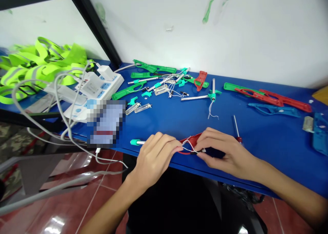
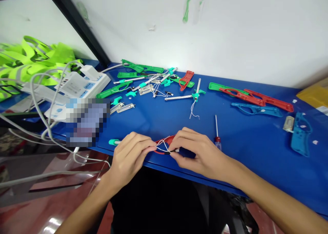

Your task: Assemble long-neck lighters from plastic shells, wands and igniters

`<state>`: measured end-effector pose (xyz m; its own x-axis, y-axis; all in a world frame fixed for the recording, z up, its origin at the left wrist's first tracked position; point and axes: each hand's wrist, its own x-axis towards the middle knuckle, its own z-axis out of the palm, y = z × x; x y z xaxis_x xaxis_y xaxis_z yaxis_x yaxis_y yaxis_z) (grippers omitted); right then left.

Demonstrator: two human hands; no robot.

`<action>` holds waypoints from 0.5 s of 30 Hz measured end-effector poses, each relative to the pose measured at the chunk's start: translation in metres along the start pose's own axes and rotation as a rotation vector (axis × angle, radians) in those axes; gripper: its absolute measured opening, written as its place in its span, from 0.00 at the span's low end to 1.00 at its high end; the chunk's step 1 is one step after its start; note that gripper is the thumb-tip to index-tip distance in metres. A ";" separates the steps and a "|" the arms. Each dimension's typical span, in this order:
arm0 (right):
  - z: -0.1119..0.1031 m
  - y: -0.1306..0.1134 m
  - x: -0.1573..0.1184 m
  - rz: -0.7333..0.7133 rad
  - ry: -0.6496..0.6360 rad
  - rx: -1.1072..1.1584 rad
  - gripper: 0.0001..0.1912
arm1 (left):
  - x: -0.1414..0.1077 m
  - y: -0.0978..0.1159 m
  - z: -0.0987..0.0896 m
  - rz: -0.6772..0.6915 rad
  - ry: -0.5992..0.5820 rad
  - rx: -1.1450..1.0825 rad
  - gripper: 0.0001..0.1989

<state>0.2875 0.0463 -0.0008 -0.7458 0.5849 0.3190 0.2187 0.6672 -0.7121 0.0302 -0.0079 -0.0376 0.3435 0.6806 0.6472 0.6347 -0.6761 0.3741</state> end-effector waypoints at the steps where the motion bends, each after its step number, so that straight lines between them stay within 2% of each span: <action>1: 0.000 -0.001 0.000 0.014 -0.004 -0.005 0.04 | -0.001 0.000 0.000 0.003 0.015 0.001 0.04; 6: -0.002 -0.006 -0.001 0.082 -0.014 -0.098 0.07 | -0.004 -0.003 0.000 0.034 0.026 -0.038 0.07; 10: 0.001 -0.005 0.000 -0.002 0.024 -0.224 0.17 | -0.006 -0.004 0.001 0.068 0.055 -0.036 0.09; 15: 0.007 0.000 0.000 -0.116 0.071 -0.361 0.14 | -0.005 -0.004 0.003 0.078 0.090 -0.040 0.10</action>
<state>0.2828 0.0431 -0.0055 -0.7361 0.5178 0.4360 0.3522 0.8430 -0.4066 0.0280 -0.0080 -0.0441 0.3258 0.5985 0.7319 0.5801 -0.7378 0.3451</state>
